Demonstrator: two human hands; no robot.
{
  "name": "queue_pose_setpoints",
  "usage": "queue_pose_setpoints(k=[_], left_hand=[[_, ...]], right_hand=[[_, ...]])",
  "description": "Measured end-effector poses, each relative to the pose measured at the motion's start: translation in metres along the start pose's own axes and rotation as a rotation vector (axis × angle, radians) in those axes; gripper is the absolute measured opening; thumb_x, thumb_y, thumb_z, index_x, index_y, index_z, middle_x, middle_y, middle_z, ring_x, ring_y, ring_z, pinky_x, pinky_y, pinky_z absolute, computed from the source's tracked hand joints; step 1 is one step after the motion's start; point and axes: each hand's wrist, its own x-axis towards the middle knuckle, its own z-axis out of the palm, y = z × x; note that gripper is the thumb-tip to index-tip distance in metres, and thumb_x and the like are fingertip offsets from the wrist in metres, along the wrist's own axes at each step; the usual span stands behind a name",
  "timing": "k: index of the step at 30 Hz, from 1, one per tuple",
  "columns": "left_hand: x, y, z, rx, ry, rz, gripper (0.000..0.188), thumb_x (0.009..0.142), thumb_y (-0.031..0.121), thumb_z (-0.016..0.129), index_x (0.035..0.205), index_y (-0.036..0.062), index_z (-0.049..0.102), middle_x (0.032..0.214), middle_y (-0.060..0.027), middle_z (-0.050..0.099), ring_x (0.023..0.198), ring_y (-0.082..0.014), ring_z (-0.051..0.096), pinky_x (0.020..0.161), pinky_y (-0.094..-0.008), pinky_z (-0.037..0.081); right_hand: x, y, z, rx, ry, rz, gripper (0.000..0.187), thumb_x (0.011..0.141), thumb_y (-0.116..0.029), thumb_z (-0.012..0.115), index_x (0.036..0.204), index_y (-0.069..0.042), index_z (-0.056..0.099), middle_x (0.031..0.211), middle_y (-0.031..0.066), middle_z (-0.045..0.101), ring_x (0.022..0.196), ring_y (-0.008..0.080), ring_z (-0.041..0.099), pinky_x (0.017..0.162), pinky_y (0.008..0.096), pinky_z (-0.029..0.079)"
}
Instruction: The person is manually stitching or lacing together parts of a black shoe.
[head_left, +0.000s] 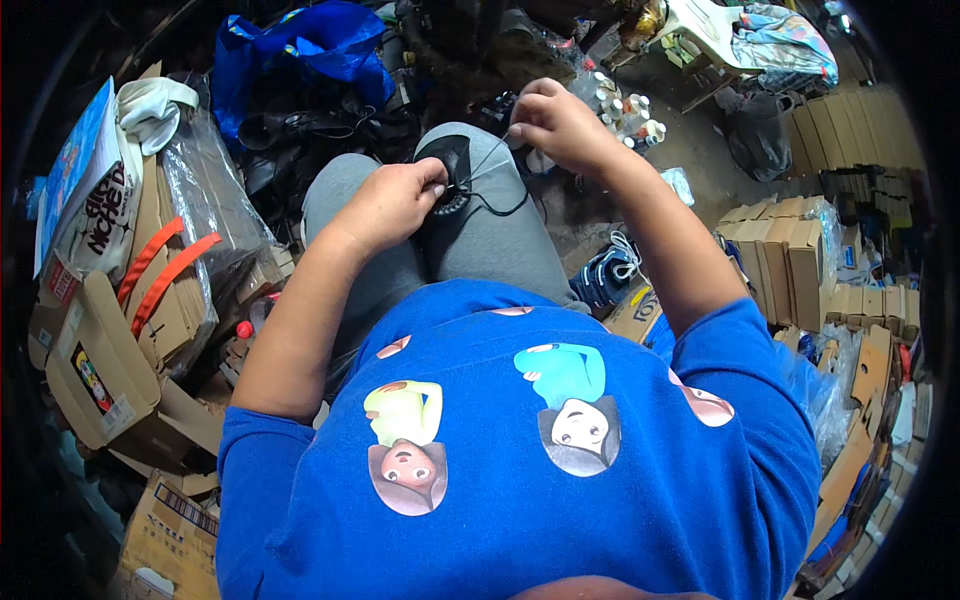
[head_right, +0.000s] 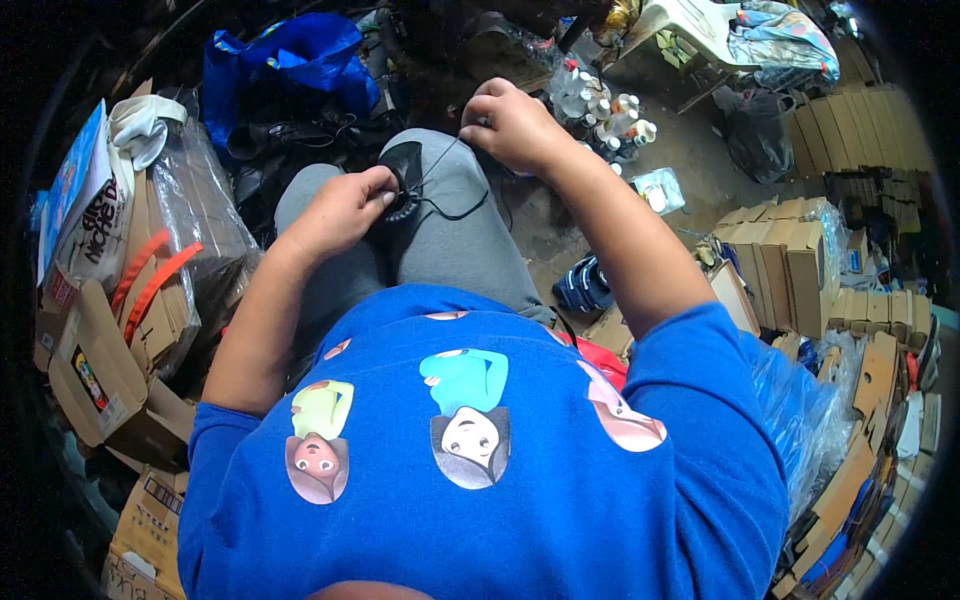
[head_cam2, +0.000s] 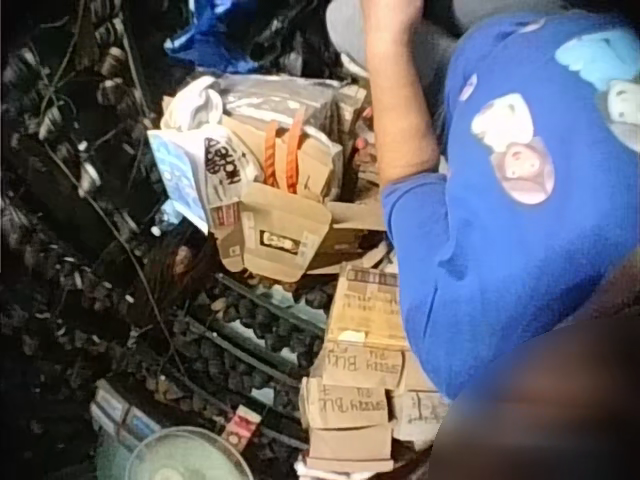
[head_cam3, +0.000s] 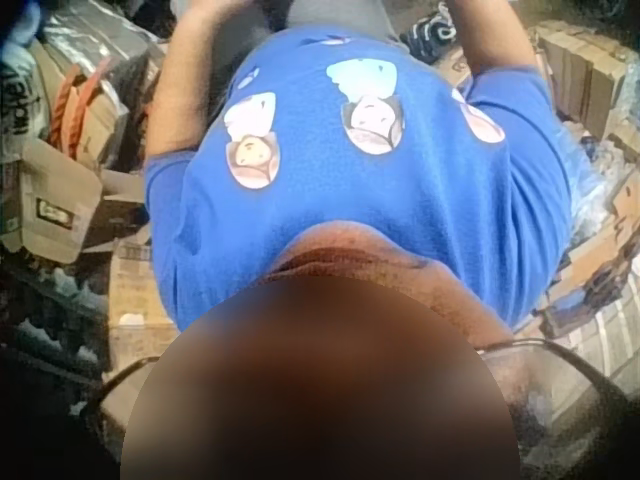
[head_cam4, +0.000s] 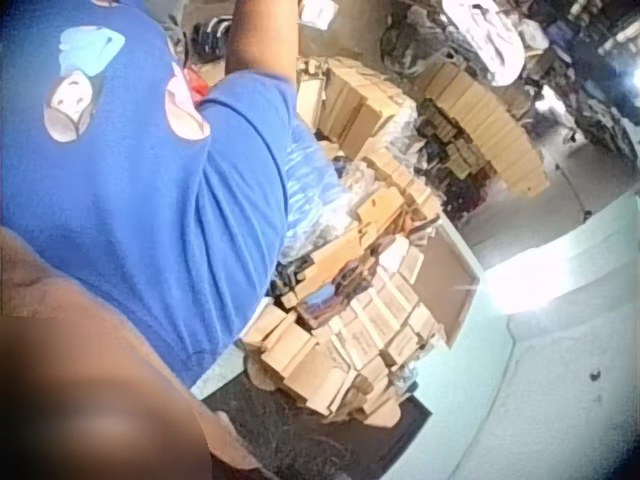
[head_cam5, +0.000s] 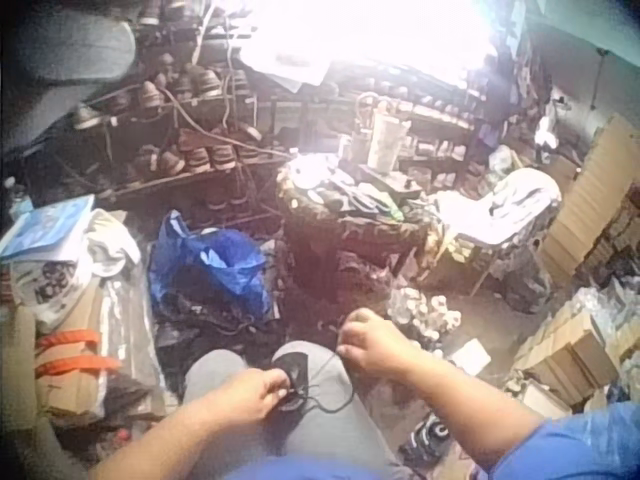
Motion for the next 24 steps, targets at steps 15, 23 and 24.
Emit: queue_pose_setpoints(k=[15, 23, 24], left_hand=[[-0.025, -0.037, 0.000, 0.317, 0.230, 0.365, 0.012, 0.080, 0.005, 0.050, 0.090, 0.0074, 0.056, 0.077, -0.0146, 0.060, 0.078, -0.0343, 0.059, 0.069, -0.0432, 0.042], [-0.114, -0.068, -0.057, -0.024, 0.511, -0.049, 0.005, 0.082, 0.004, 0.059, 0.087, 0.0028, 0.060, 0.081, -0.0080, 0.064, 0.074, -0.0191, 0.060, 0.067, -0.0305, 0.044], [-0.114, -0.062, -0.065, -0.304, 0.490, -0.164, 0.004, 0.084, 0.006, 0.061, 0.085, 0.0021, 0.061, 0.079, -0.0043, 0.063, 0.073, -0.0128, 0.059, 0.066, -0.0270, 0.044]], right_hand=[[0.009, -0.032, 0.027, -0.334, -0.273, -0.656, 0.005, 0.081, -0.018, 0.056, 0.080, -0.013, 0.054, 0.068, 0.0035, 0.059, 0.075, 0.0232, 0.058, 0.077, 0.0367, 0.039], [-0.016, 0.021, -0.036, 0.294, -0.239, 0.380, 0.014, 0.083, -0.021, 0.068, 0.081, -0.007, 0.067, 0.075, 0.0004, 0.065, 0.066, 0.0112, 0.058, 0.062, 0.0264, 0.046], [-0.011, 0.017, -0.039, 0.547, -0.142, 0.254, 0.021, 0.084, -0.024, 0.068, 0.083, -0.004, 0.066, 0.076, -0.0013, 0.063, 0.070, 0.0078, 0.055, 0.066, 0.0253, 0.046]])
